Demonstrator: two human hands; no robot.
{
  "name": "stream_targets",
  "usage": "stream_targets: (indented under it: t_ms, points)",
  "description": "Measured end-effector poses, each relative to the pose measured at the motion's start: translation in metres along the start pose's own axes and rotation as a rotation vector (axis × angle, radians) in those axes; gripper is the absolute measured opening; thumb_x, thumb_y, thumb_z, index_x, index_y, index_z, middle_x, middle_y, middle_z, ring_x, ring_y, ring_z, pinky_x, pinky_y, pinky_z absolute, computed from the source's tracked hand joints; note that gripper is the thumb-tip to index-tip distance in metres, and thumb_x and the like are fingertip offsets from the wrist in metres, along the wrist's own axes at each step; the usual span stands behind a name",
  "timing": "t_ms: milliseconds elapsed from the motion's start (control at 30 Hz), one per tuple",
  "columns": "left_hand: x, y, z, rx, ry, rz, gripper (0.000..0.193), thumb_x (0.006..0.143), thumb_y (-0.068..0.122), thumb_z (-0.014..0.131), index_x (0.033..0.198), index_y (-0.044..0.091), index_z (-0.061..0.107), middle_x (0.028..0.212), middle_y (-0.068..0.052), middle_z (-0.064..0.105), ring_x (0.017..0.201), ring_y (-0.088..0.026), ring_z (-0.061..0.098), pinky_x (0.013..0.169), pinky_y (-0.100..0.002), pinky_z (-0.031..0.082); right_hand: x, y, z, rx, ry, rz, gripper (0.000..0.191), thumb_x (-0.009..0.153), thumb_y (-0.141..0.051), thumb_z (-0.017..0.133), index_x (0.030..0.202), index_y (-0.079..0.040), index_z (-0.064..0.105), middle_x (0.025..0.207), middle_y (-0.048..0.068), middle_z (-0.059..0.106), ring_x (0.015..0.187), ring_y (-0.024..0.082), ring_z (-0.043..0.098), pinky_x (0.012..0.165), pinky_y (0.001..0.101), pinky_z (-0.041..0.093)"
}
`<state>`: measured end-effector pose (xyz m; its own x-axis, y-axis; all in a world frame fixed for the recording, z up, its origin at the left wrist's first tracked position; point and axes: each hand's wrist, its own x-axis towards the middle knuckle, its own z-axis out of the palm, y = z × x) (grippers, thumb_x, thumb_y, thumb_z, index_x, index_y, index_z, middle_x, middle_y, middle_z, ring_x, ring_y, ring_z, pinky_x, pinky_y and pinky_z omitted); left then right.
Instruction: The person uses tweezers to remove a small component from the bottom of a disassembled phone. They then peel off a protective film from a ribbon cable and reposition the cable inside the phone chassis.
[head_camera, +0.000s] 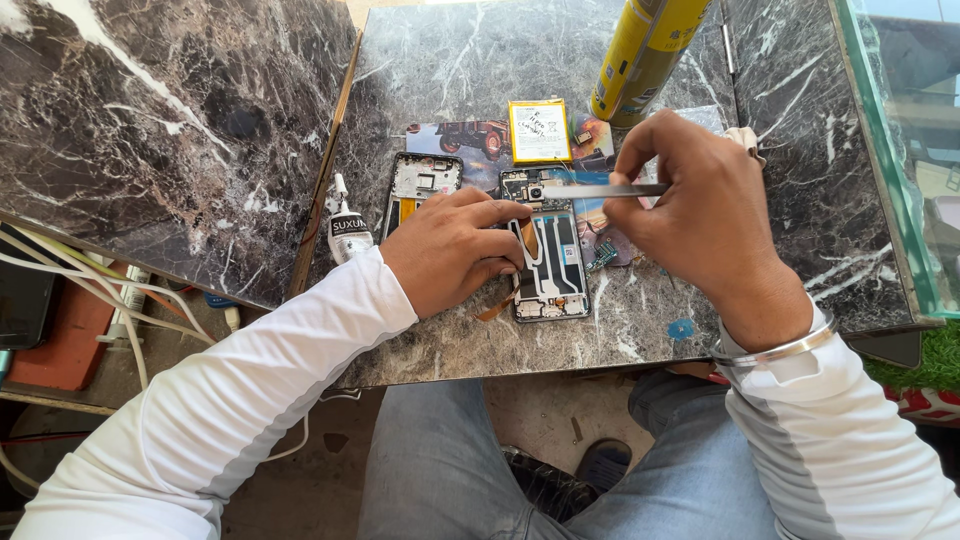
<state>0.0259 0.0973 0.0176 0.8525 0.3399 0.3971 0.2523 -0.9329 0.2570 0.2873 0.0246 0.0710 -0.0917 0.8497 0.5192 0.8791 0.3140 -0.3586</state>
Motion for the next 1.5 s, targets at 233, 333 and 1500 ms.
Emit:
stream_targets:
  t_ms: [233,333,1500]
  points:
    - [-0.001,-0.001,-0.001,-0.003,0.003,0.010,0.011,0.091,0.024,0.072,0.098,0.016,0.076,0.134,-0.006,0.067,0.116,-0.029,0.061,0.096,-0.046,0.048,0.001,0.009,-0.010,0.129,0.178,-0.054,0.020,0.088,-0.004,0.076,0.105,-0.005,0.065,0.089,0.002,0.069,0.062,0.008,0.055,0.056,0.0256,0.042]
    - [-0.001,-0.001,-0.002,-0.009,-0.002,0.004,0.010,0.091,0.024,0.072,0.097,0.017,0.076,0.134,-0.005,0.067,0.116,-0.029,0.061,0.096,-0.046,0.047,0.001,0.007,-0.014,0.084,0.271,-0.049,0.016,0.094,-0.002,0.076,0.107,-0.004,0.067,0.086,0.004,0.069,0.060,0.010,0.053,0.054,0.0257,0.040]
    - [0.000,0.000,0.002,0.005,-0.013,0.009,0.011,0.090,0.025,0.072,0.099,0.019,0.075,0.135,-0.004,0.066,0.115,-0.028,0.059,0.095,-0.046,0.046,0.015,0.008,0.004,0.621,0.220,0.223,0.012,0.104,-0.016,0.062,0.110,-0.005,0.064,0.122,0.010,0.073,0.054,0.008,0.042,0.046,0.0236,0.035]
